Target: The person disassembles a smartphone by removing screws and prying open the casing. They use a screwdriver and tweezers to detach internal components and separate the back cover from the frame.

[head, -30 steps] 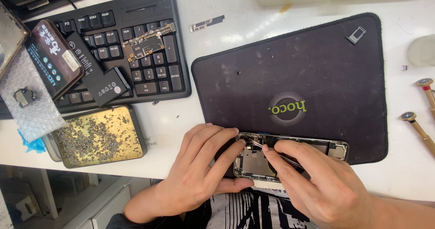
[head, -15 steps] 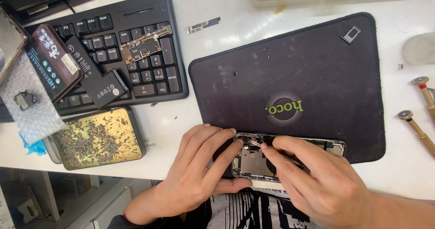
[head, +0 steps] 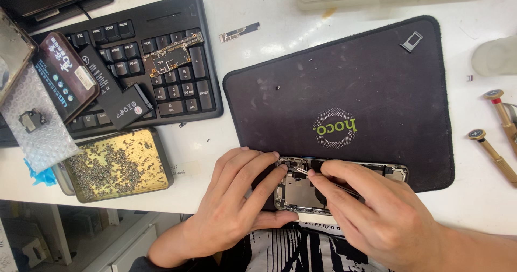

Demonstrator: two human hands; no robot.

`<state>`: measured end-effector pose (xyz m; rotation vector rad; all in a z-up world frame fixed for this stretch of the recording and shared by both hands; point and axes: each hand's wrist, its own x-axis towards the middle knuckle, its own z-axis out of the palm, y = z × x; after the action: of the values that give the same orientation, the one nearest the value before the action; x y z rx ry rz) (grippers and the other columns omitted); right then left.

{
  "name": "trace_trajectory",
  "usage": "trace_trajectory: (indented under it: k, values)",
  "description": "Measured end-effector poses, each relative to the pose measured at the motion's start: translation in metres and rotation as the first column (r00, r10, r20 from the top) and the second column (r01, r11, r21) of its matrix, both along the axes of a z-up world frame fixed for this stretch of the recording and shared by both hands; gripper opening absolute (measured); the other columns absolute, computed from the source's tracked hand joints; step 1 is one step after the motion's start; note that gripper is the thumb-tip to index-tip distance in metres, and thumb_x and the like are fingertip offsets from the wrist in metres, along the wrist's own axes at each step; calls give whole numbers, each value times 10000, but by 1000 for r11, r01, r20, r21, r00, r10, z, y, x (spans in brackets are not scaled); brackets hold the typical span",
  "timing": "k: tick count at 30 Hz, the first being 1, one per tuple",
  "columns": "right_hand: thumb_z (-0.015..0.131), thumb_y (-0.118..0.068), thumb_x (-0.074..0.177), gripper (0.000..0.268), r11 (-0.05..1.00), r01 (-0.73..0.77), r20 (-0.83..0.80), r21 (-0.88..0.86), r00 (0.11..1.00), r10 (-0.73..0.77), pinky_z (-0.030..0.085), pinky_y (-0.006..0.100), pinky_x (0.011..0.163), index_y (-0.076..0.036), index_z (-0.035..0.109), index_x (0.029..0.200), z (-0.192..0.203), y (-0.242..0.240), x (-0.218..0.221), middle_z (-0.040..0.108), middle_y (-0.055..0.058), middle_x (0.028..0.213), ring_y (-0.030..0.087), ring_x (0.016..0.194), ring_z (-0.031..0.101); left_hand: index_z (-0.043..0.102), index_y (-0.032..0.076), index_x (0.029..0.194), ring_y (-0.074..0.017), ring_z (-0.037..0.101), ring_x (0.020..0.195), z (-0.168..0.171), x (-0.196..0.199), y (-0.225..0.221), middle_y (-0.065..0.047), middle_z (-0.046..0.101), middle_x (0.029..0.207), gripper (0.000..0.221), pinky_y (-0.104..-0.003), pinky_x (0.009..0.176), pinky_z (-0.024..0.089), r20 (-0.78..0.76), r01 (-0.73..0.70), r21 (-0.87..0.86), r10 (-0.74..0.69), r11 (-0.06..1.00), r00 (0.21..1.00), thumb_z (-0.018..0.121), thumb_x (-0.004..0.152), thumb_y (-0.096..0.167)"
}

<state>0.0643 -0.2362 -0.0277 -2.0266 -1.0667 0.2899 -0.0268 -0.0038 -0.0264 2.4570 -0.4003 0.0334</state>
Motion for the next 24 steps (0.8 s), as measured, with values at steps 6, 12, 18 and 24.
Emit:
trace_trajectory:
  k: [6,12,18,24]
  values:
    - [752,11,720,361,1000,-11,25,-5,1000,11,620,271,695,66,743,1077,1,-1,1,680,171,1059,222,857,733,658,-25,1207,-360,574,1190,2,1,0,-187,575,1306,649,-537,1021,484,-12,3,0,-3,1000,1000,818,824,475]
    - [757,5,717,350,1000,1,67,-15,998,0,623,295,726,63,745,1062,2,0,0,686,173,1055,244,876,735,656,-32,1201,-361,572,1180,2,3,0,-199,577,1302,633,-545,1019,479,15,26,34,-26,999,1000,790,854,481]
    - [758,10,730,340,1000,12,78,-12,997,-11,625,298,748,61,741,1066,2,0,-2,689,168,1062,240,886,737,658,-17,1207,-349,572,1177,4,5,4,-196,584,1294,599,-537,1025,478,26,77,85,-79,993,997,742,898,489]
    - [767,0,741,332,1000,9,76,-6,997,-9,621,282,719,56,750,1068,0,-2,-3,693,158,1045,215,846,728,658,15,1194,-351,578,1165,5,8,5,-179,594,1243,596,-537,1046,482,8,102,149,-105,984,994,695,913,539]
